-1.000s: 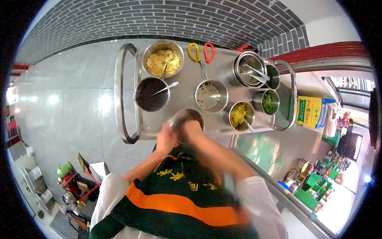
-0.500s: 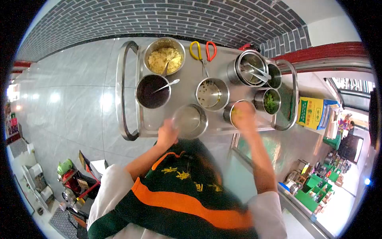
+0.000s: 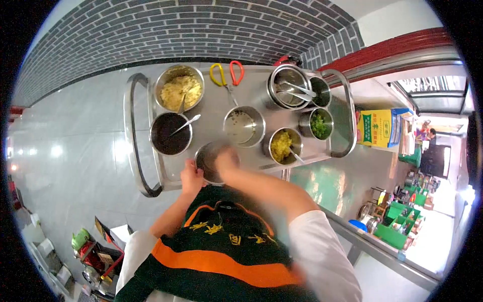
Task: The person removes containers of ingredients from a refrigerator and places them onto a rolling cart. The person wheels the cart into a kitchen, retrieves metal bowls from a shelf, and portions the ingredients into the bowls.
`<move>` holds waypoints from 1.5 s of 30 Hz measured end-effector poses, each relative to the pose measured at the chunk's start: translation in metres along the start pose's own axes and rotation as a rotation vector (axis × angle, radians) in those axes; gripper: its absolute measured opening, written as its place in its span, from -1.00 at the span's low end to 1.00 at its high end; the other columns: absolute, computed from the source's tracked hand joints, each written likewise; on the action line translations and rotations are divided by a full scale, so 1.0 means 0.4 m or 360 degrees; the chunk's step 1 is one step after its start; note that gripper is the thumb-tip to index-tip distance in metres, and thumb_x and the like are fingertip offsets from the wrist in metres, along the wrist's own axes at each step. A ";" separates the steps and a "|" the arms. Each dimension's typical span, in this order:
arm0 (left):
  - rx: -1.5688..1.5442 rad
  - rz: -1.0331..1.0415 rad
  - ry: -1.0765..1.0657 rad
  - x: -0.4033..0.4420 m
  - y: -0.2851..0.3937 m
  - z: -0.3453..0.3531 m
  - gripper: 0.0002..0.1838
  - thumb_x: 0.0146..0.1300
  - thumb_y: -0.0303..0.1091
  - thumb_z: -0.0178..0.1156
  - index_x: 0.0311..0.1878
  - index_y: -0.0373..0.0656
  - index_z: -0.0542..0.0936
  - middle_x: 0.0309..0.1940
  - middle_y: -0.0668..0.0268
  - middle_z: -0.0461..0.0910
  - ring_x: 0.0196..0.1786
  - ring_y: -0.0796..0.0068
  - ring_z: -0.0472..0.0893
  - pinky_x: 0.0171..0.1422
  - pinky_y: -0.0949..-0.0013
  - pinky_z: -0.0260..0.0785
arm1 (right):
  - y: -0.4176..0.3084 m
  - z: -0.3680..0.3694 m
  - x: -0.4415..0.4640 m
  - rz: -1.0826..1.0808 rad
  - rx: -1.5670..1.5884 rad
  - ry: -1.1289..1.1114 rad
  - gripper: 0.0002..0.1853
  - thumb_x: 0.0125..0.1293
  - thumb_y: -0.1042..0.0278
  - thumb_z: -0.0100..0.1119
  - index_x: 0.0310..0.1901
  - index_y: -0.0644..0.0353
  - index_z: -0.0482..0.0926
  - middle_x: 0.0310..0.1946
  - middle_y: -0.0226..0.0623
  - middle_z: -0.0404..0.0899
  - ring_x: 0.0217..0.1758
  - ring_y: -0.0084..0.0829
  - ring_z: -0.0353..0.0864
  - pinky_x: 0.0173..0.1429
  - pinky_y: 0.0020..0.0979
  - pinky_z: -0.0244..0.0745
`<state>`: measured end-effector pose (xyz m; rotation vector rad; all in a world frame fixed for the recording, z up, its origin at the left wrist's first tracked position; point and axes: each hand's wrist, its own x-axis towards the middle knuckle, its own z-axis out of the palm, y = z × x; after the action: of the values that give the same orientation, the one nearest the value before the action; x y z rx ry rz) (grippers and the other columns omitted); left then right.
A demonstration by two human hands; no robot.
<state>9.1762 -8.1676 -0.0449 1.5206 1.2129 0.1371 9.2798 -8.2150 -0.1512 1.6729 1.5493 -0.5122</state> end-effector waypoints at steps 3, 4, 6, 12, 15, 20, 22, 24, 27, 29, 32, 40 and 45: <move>0.0060 0.0024 -0.0064 0.004 0.017 0.001 -0.79 -0.01 -0.60 -0.07 -0.28 -0.23 0.20 -0.67 0.15 0.41 -0.72 0.34 0.51 -0.72 0.35 0.35 | 0.013 0.005 -0.044 0.0515 0.1058 -0.0020 -0.69 0.14 0.31 -0.14 -0.10 0.19 0.46 -0.10 -0.19 0.44 -0.06 -0.25 0.42 -0.05 -0.21 0.30; 0.0107 0.0066 -0.0101 0.006 0.019 0.000 -0.79 -0.01 -0.60 -0.08 -0.28 -0.23 0.20 -0.66 0.14 0.40 -0.71 0.35 0.51 -0.73 0.36 0.35 | 0.065 -0.067 -0.121 0.1168 0.2319 0.0106 -0.70 0.19 0.30 -0.20 -0.13 0.24 0.44 -0.16 -0.09 0.45 -0.15 -0.22 0.45 -0.10 -0.26 0.34; 0.0049 0.0087 -0.0127 0.001 0.038 0.011 -0.79 -0.01 -0.60 -0.08 -0.28 -0.23 0.20 -0.68 0.16 0.40 -0.72 0.36 0.51 -0.72 0.36 0.35 | 0.083 -0.098 -0.138 0.0274 0.0600 -0.0048 -0.72 0.15 0.35 -0.16 -0.16 0.24 0.46 -0.18 -0.10 0.47 -0.17 -0.22 0.46 -0.14 -0.26 0.36; -0.0148 -0.0059 -0.0235 0.005 0.020 0.037 -0.76 0.01 -0.57 -0.07 -0.20 -0.24 0.23 -0.69 0.17 0.43 -0.75 0.40 0.48 -0.70 0.37 0.35 | 0.161 -0.192 -0.255 0.0067 0.0134 -0.0385 -0.79 0.03 0.48 -0.05 -0.27 0.25 0.52 -0.26 -0.11 0.51 -0.24 -0.21 0.50 -0.26 -0.26 0.40; 0.0082 0.0061 -0.0167 0.016 -0.042 0.028 -0.66 0.05 -0.51 -0.06 -0.05 -0.24 0.21 -0.61 0.13 0.46 -0.74 0.37 0.48 -0.67 0.35 0.36 | 0.317 -0.159 -0.334 0.0124 0.0567 0.0388 -0.90 -0.12 0.54 0.03 -0.51 0.18 0.53 -0.54 -0.21 0.49 -0.37 -0.27 0.46 -0.37 -0.32 0.37; 0.0096 -0.0127 -0.0245 -0.009 -0.001 -0.017 -0.58 0.07 -0.26 0.13 -0.03 -0.18 0.29 -0.75 0.26 0.44 -0.81 0.46 0.42 -0.71 0.37 0.27 | 0.686 -0.045 -0.482 0.0984 0.0642 0.1138 -0.81 -0.11 0.57 -0.02 -0.37 0.26 0.48 -0.36 -0.13 0.49 -0.33 -0.11 0.46 -0.29 -0.23 0.38; 0.0422 0.0168 -0.0225 -0.016 0.019 -0.067 -0.58 0.07 -0.28 0.13 -0.02 -0.18 0.28 -0.73 0.23 0.44 -0.74 0.49 0.44 -0.63 0.41 0.30 | 0.768 0.011 -0.493 0.1617 0.1238 0.1252 -0.70 -0.13 0.60 -0.01 -0.26 0.18 0.50 -0.19 -0.23 0.44 -0.23 -0.27 0.47 -0.17 -0.35 0.41; 0.0499 0.0701 0.0062 0.019 0.045 -0.109 -0.57 0.09 -0.34 0.10 0.04 -0.17 0.26 -0.61 0.20 0.49 -0.58 0.52 0.48 -0.47 0.44 0.34 | 0.807 0.151 -0.448 0.1719 0.1307 0.1270 -0.60 -0.10 0.61 -0.04 -0.13 0.13 0.46 -0.04 -0.23 0.37 -0.11 -0.24 0.44 -0.03 -0.37 0.37; 0.0033 0.1015 0.0443 0.148 0.132 -0.160 -0.54 0.13 -0.41 0.05 0.11 -0.23 0.22 -0.25 0.13 0.46 -0.22 0.48 0.44 -0.14 0.48 0.29 | 0.827 0.338 -0.378 0.1262 0.1394 0.0621 -0.53 -0.05 0.51 0.04 0.01 0.03 0.39 0.11 -0.18 0.24 0.17 -0.25 0.22 0.23 -0.36 0.13; 0.0170 0.0508 0.0613 0.218 0.193 -0.225 -0.46 0.12 -0.28 0.05 0.15 -0.25 0.17 -0.08 0.07 0.35 -0.04 0.31 0.35 0.03 0.37 0.19 | 0.838 0.306 -0.403 0.1398 0.1480 0.0840 -0.62 -0.07 0.32 0.13 -0.12 0.10 0.47 -0.07 -0.14 0.39 0.05 -0.23 0.33 0.15 -0.30 0.21; 0.0478 -0.0104 0.0702 0.273 0.256 -0.248 -0.32 0.08 -0.10 0.07 0.20 -0.26 0.11 0.11 -0.02 0.23 0.15 0.09 0.25 0.20 0.24 0.08 | 0.883 0.232 -0.479 0.1606 0.0967 0.0743 -0.78 0.00 0.18 0.07 -0.44 0.14 0.56 -0.34 -0.20 0.50 -0.18 -0.20 0.45 -0.06 -0.31 0.36; -0.0708 -0.0439 0.0272 0.479 0.127 -0.277 -0.28 -0.06 -0.13 0.13 0.17 -0.24 0.16 -0.20 0.12 0.44 -0.20 0.33 0.48 -0.14 0.34 0.35 | 0.812 0.093 -0.443 0.1582 0.0933 0.1164 -0.52 -0.08 0.41 0.15 -0.03 0.03 0.33 -0.06 -0.26 0.33 0.01 -0.18 0.28 -0.01 -0.17 0.25; -0.1070 -0.0558 -0.0373 0.646 0.016 -0.291 -0.58 -0.21 -0.42 0.10 -0.16 -0.23 0.34 -0.46 0.18 0.43 -0.43 0.23 0.48 -0.33 0.22 0.44 | 0.647 -0.223 -0.365 0.0634 0.1337 0.1780 -0.67 -0.04 0.48 0.06 -0.15 0.20 0.42 -0.19 -0.14 0.43 -0.07 -0.17 0.35 0.04 -0.24 0.23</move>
<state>9.2236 -7.9007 -0.1276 0.7094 1.0774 0.1130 9.4841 -8.2281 0.0817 3.1883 1.7062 0.0858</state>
